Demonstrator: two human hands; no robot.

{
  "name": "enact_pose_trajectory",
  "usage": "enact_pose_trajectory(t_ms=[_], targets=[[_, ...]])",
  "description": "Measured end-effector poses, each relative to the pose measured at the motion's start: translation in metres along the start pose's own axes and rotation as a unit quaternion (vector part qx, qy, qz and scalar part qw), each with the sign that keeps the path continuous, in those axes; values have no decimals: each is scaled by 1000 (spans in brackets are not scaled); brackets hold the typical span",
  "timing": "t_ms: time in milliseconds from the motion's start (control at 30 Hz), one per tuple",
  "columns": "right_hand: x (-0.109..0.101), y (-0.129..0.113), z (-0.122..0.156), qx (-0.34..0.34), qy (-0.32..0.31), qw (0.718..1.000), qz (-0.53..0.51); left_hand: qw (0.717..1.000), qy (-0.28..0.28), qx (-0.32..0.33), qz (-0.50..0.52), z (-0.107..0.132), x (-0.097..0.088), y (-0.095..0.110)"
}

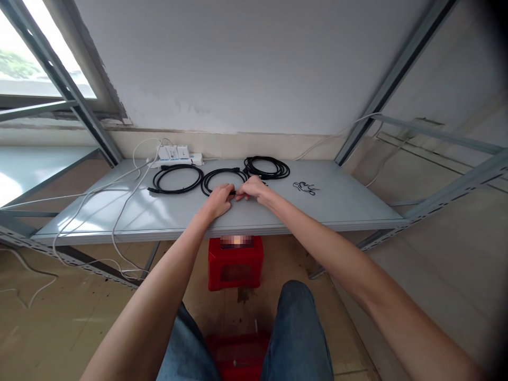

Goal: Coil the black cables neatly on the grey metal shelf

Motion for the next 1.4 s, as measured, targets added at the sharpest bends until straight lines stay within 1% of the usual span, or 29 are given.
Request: enact_pose_trajectory(t_ms=[67, 100, 133, 200, 233, 267, 300, 333, 433, 467, 500, 567, 633, 767, 900, 1000, 1167, 1233, 1300, 1400], targets=[[5, 7, -1, 25, -23, 999, -40, 1000, 1, -3, -4, 0, -1, 0], [5, 7, -2, 18, -27, 999, -39, 1000, 1, -5, -6, 0, -1, 0], [4, 5, -2, -7, -25, 999, -24, 1000, 1, -6, -6, 0, -1, 0], [0, -6, -2, -86, -10, 995, 51, 1000, 2, -12, -4, 0, -1, -1], [-2, -13, 0, -132, 2, 985, 108, 1000, 1, -14, -2, 0, -1, -1], [-3, -21, 3, -176, 16, 969, 174, 1000, 0, -16, 0, 0, -1, -1], [-2, -28, 8, -218, 31, 944, 244, 1000, 0, -17, 2, 0, -2, -1], [-1, -35, 13, -258, 45, 912, 316, 1000, 1, -17, 5, 0, -2, -1], [14, -50, 28, -358, 64, 788, 496, 1000, 4, -16, 14, 1, -3, 0], [20, -52, 32, -383, 60, 751, 535, 1000, 5, -16, 16, 1, -2, -1], [25, -53, 34, -404, 55, 720, 561, 1000, 5, -18, 16, 1, -2, -1], [32, -53, 38, -438, 50, 678, 588, 1000, 6, -24, 16, 1, -2, -2], [36, -51, 39, -461, 54, 651, 600, 1000, 8, -27, 12, 1, -2, -3], [42, -49, 44, -498, 59, 623, 601, 1000, 12, -20, 2, 0, -2, -1], [49, -49, 50, -524, 46, 597, 606, 999, 12, -29, -1, 1, -2, -4], [51, -49, 52, -534, 34, 585, 610, 999, 10, -31, -1, 1, -2, -4], [49, -50, 54, -550, 37, 574, 606, 999, 10, -29, -43, 1, -6, 3], [50, -50, 54, -556, 33, 564, 609, 998, 4, -30, -50, 2, -7, 5], [51, -49, 55, -566, 29, 548, 616, 998, -1, -33, -48, 2, -7, 6], [53, -48, 57, -578, 23, 516, 632, 998, 1, -33, -48, 1, -7, 4]])
Point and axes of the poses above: each hand's wrist, its own z-axis away from the middle knuckle, its own x-axis out of the palm, y = z × x, the point moved 10 cm from there along -z, towards the middle knuckle, and after that the axes turned 3 degrees about z, right-handed, at the moved point
